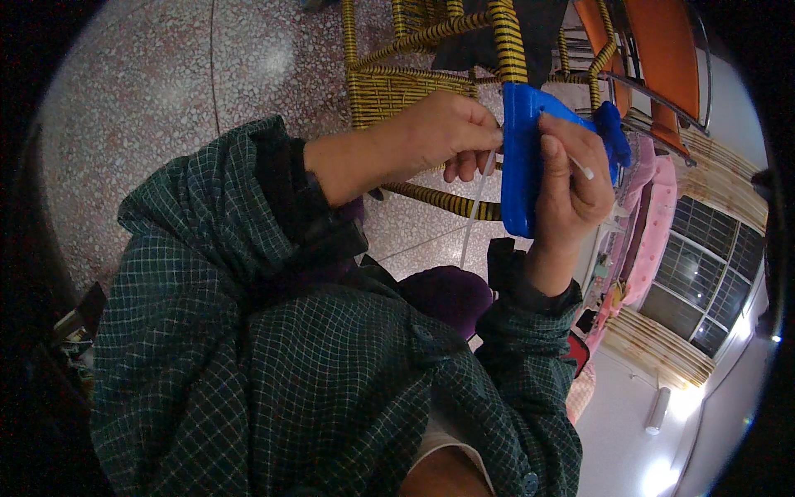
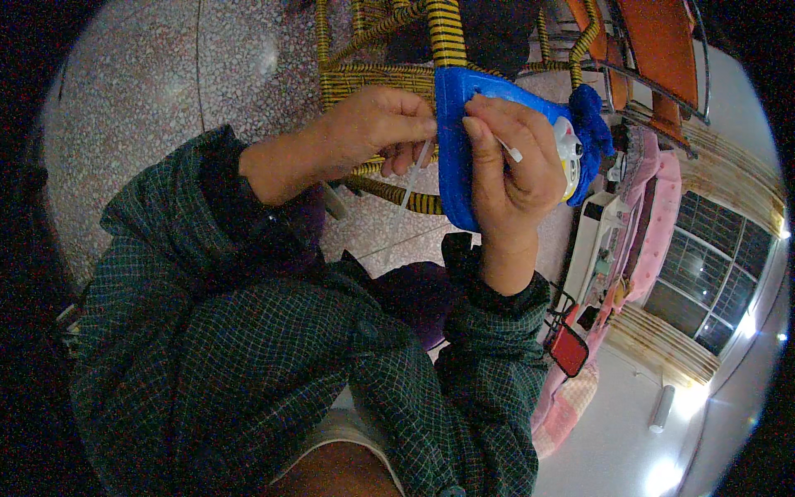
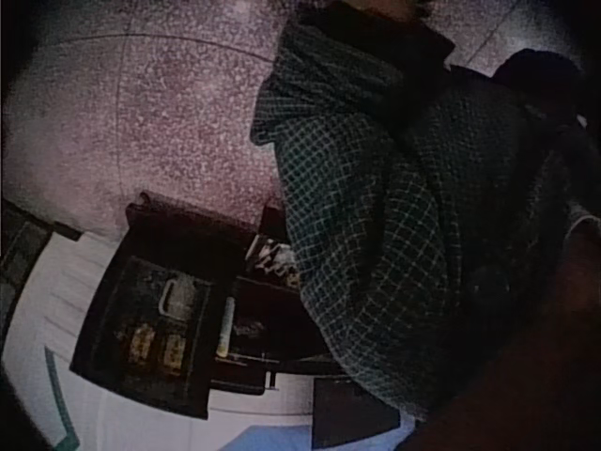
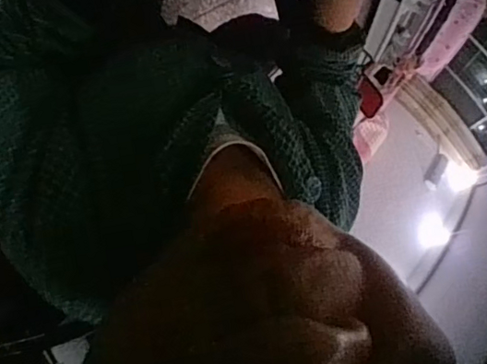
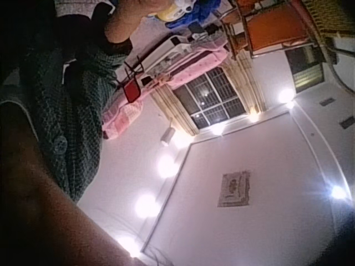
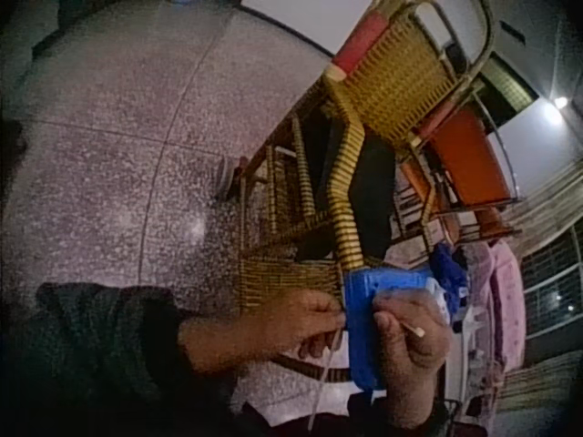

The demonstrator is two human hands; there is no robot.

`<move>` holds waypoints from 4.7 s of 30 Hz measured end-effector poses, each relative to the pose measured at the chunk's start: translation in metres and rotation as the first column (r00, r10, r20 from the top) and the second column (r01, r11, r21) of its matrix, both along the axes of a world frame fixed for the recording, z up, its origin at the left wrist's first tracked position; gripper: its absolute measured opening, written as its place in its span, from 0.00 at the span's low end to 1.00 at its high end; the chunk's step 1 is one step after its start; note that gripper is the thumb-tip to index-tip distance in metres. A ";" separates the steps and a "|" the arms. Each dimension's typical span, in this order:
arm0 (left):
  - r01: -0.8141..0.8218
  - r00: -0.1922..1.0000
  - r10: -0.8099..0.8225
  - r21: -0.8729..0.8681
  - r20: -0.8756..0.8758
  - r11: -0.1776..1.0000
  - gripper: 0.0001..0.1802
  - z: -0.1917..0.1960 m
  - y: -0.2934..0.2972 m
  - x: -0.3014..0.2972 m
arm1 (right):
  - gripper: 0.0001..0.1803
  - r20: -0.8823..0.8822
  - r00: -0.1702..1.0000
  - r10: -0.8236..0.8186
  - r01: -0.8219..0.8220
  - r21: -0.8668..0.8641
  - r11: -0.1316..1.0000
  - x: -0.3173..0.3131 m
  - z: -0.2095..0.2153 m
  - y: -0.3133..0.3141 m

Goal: The person holds a blue plastic toy with a yellow duck and pink star. They insert a white zip tie through a hole in the toy and tighten it, then repeat the process with a green zip tie on another part of the toy.

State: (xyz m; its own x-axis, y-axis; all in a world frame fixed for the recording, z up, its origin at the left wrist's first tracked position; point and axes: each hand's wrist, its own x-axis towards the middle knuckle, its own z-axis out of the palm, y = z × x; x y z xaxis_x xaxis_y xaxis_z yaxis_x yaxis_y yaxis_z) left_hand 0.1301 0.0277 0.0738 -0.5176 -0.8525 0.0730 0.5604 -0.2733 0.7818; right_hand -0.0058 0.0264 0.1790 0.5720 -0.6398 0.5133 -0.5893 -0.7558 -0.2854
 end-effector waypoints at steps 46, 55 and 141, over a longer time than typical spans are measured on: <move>-0.386 0.879 0.476 -0.543 0.029 0.745 0.05 0.009 0.011 0.016 | 0.05 0.034 0.999 -0.007 0.007 -0.006 1.000 -0.002 -0.001 0.000; -0.442 0.654 0.728 -0.677 0.205 0.588 0.06 -0.008 -0.004 0.020 | 0.05 0.060 0.998 -0.018 0.018 0.002 1.000 -0.002 -0.001 0.001; 0.201 0.972 -0.190 0.074 -0.137 0.977 0.12 0.015 0.009 0.038 | 0.15 -0.193 0.979 0.065 -0.091 -0.129 0.987 -0.004 -0.004 0.009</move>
State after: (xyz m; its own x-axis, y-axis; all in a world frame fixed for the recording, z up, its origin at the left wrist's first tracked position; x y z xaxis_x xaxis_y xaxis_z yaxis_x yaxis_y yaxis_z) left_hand 0.1679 0.0368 0.0891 -0.6658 -0.7418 0.0802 0.5838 -0.4510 0.6751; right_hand -0.0100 0.0349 0.1746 0.7119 -0.5207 0.4713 -0.5601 -0.8258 -0.0663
